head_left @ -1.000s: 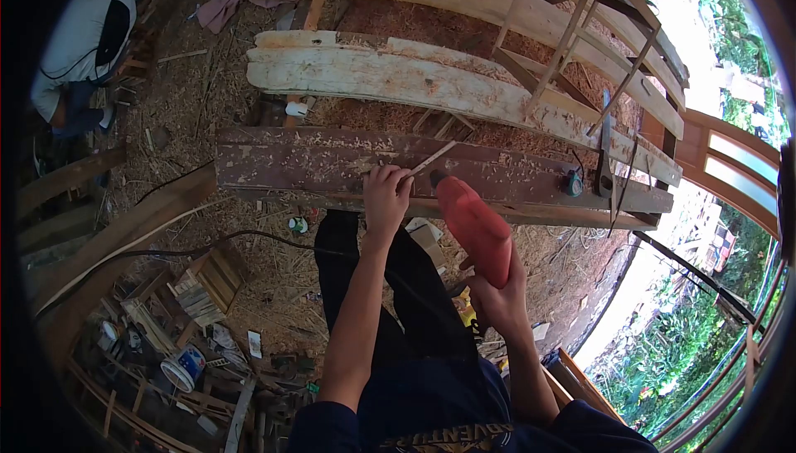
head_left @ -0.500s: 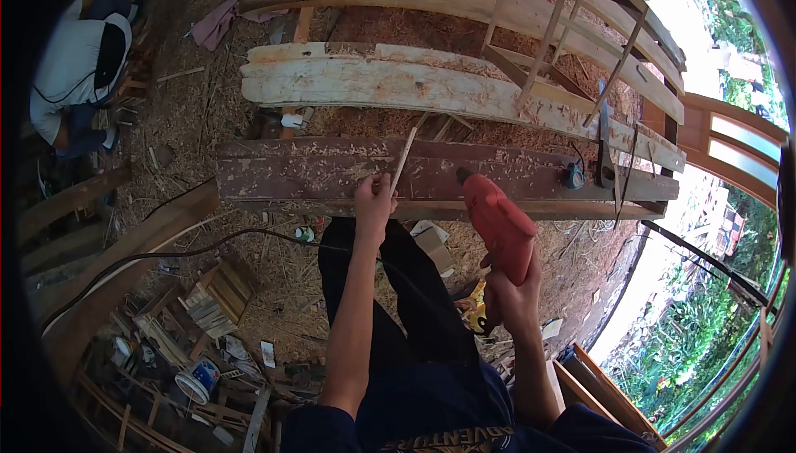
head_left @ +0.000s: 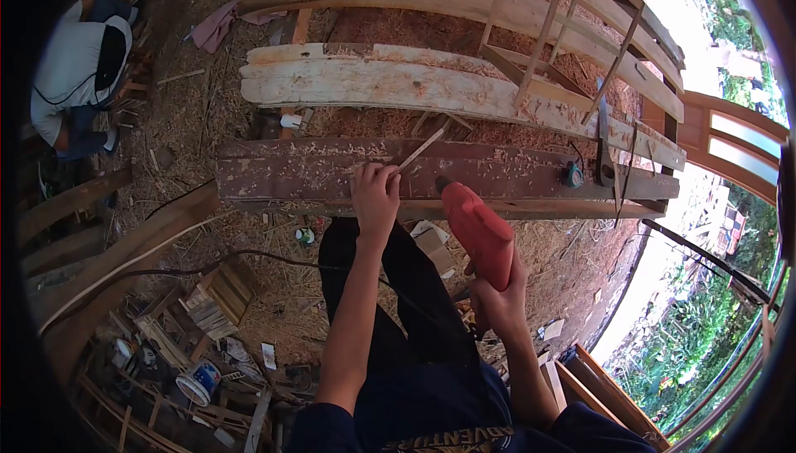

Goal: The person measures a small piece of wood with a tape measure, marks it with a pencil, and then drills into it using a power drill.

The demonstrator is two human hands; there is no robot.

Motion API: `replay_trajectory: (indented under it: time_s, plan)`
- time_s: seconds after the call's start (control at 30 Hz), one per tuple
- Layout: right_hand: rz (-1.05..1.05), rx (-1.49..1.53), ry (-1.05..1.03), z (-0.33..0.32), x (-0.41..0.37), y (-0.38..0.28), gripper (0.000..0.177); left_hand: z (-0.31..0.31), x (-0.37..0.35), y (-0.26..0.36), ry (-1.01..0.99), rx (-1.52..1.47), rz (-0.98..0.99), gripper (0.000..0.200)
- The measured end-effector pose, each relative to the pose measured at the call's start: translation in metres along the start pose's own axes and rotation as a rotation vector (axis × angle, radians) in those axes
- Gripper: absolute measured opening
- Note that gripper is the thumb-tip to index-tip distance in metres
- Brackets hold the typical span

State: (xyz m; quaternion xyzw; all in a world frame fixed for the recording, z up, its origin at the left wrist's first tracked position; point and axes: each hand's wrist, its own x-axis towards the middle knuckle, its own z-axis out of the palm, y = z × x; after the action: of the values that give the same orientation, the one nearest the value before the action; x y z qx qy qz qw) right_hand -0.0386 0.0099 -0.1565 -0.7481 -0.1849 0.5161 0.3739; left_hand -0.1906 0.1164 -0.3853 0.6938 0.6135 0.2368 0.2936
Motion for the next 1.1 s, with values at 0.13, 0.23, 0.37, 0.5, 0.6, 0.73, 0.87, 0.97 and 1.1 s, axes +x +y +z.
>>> replay_trajectory:
  time_s: [0.13, 0.23, 0.37, 0.5, 0.6, 0.73, 0.87, 0.97, 1.1]
  plan:
    - [0.002, -0.018, -0.017, 0.006, 0.003, -0.004, 0.06, 0.002, -0.003, -0.005, -0.012, -0.073, -0.01, 0.016]
    - [0.073, -0.018, -0.053, 0.011, 0.005, -0.007, 0.075, 0.001, -0.008, -0.006, 0.009, -0.118, 0.006, 0.016]
    - [0.095, -0.043, -0.067, 0.016, 0.011, -0.006, 0.083, 0.001, -0.007, -0.007, -0.028, -0.105, 0.036, 0.021]
    - [0.076, -0.043, -0.093, 0.018, 0.017, -0.001, 0.084, 0.005, -0.005, -0.012, -0.026, -0.001, 0.126, 0.031]
    - [0.056, -0.05, -0.101, 0.02, 0.02, -0.001, 0.084, 0.008, -0.004, -0.018, -0.057, -0.005, 0.118, 0.039]
    - [0.028, -0.067, -0.103, 0.024, 0.021, 0.001, 0.083, 0.006, -0.005, -0.017, -0.049, 0.074, 0.166, 0.042]
    - [0.006, -0.085, -0.108, 0.026, 0.021, 0.0, 0.083, 0.009, -0.006, -0.018, -0.041, 0.07, 0.159, 0.043]
    - [0.01, -0.087, -0.108, 0.025, 0.021, 0.005, 0.083, 0.009, -0.006, -0.018, -0.036, 0.061, 0.15, 0.042]
    - [0.003, -0.089, -0.096, 0.026, 0.021, 0.005, 0.083, 0.01, -0.006, -0.018, -0.038, 0.047, 0.121, 0.039]
